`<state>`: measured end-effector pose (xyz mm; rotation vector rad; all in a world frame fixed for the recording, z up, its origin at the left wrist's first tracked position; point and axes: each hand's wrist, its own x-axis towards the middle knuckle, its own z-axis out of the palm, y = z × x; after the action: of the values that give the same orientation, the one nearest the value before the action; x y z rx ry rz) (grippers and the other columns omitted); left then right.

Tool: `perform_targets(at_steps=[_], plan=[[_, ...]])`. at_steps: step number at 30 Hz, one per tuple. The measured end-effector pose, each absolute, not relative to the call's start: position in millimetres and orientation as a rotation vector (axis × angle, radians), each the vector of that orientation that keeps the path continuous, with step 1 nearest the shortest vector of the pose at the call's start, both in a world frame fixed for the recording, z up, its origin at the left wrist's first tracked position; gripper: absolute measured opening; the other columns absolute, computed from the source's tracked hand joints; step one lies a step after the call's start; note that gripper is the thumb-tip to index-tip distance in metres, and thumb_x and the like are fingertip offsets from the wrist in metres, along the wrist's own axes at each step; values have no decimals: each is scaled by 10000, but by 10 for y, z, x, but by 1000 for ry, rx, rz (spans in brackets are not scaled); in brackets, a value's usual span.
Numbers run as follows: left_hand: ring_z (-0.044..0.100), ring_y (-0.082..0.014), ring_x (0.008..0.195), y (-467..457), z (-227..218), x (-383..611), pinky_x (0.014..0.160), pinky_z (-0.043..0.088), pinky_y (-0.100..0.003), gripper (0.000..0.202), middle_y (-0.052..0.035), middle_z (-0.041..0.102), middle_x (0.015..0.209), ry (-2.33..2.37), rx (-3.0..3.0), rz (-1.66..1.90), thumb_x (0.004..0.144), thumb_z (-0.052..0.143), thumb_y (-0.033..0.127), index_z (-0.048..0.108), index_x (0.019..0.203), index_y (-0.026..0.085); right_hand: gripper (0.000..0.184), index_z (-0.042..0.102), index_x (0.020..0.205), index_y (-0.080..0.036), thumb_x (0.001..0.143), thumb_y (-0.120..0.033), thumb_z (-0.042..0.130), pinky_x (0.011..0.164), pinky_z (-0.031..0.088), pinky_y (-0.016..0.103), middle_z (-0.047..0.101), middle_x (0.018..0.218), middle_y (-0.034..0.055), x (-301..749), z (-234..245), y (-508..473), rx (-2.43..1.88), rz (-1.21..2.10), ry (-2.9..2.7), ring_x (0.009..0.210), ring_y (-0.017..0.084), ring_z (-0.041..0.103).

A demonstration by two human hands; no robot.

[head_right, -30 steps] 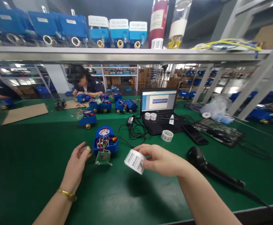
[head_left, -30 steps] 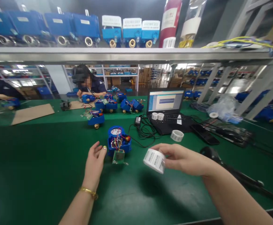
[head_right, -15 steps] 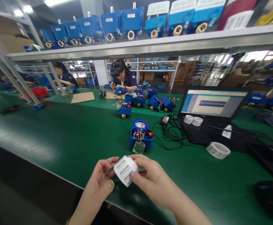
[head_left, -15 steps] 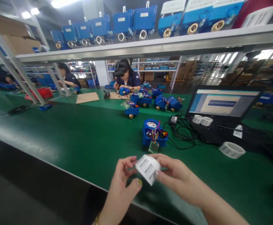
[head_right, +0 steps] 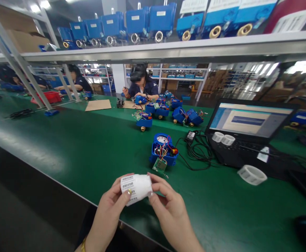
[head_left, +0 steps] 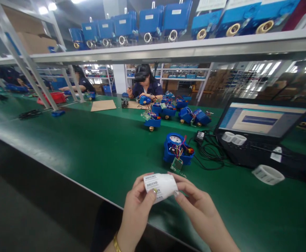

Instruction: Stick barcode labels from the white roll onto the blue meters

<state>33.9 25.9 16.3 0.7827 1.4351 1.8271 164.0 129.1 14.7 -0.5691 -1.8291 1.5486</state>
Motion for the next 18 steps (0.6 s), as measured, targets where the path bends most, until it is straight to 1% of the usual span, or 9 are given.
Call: perform_targets(at_steps=[3, 7, 9, 12, 16, 18], plan=[[531, -234, 1083, 257, 150, 341, 867, 488, -264, 241, -87, 514, 1211, 1463, 786, 1809, 769, 592, 266, 707, 968, 195, 176, 690, 749, -208, 796, -374, 653, 854, 508, 348, 581, 1204, 120, 1630, 129, 1266, -589, 1541, -1789, 1152, 286, 513], [542, -230, 1049, 252, 145, 349, 854, 495, -267, 250, -79, 517, 1212, 1479, 783, 1803, 753, 580, 240, 712, 962, 201, 172, 653, 726, -201, 776, -363, 681, 817, 520, 334, 591, 1177, 111, 1607, 114, 1236, -603, 1560, -1724, 1102, 273, 544], [552, -229, 1030, 246, 157, 347, 845, 501, -272, 251, -81, 515, 1218, 1471, 785, 1806, 747, 583, 236, 713, 958, 200, 177, 650, 725, -198, 758, -365, 700, 804, 526, 328, 602, 1161, 110, 1611, 105, 1243, -604, 1570, -1717, 1075, 268, 561], [550, -233, 1037, 234, 181, 348, 840, 505, -272, 242, -85, 521, 1209, 1467, 763, 1828, 745, 597, 245, 715, 951, 200, 199, 670, 775, -194, 754, -390, 699, 801, 534, 340, 612, 1150, 127, 1635, 100, 1268, -615, 1548, -1713, 1065, 274, 570], [550, -240, 1043, 224, 198, 372, 837, 507, -272, 234, -88, 526, 1207, 1479, 756, 1824, 745, 609, 260, 718, 943, 200, 219, 685, 776, -200, 776, -418, 666, 822, 529, 360, 578, 1224, 139, 1667, 125, 1271, -622, 1498, -1777, 1096, 288, 560], [553, -242, 1043, 227, 197, 387, 839, 506, -274, 229, -89, 526, 1213, 1489, 781, 1802, 749, 600, 264, 722, 932, 200, 215, 685, 754, -205, 784, -416, 656, 881, 496, 384, 554, 1262, 135, 1678, 136, 1257, -631, 1432, -1853, 1138, 294, 533]])
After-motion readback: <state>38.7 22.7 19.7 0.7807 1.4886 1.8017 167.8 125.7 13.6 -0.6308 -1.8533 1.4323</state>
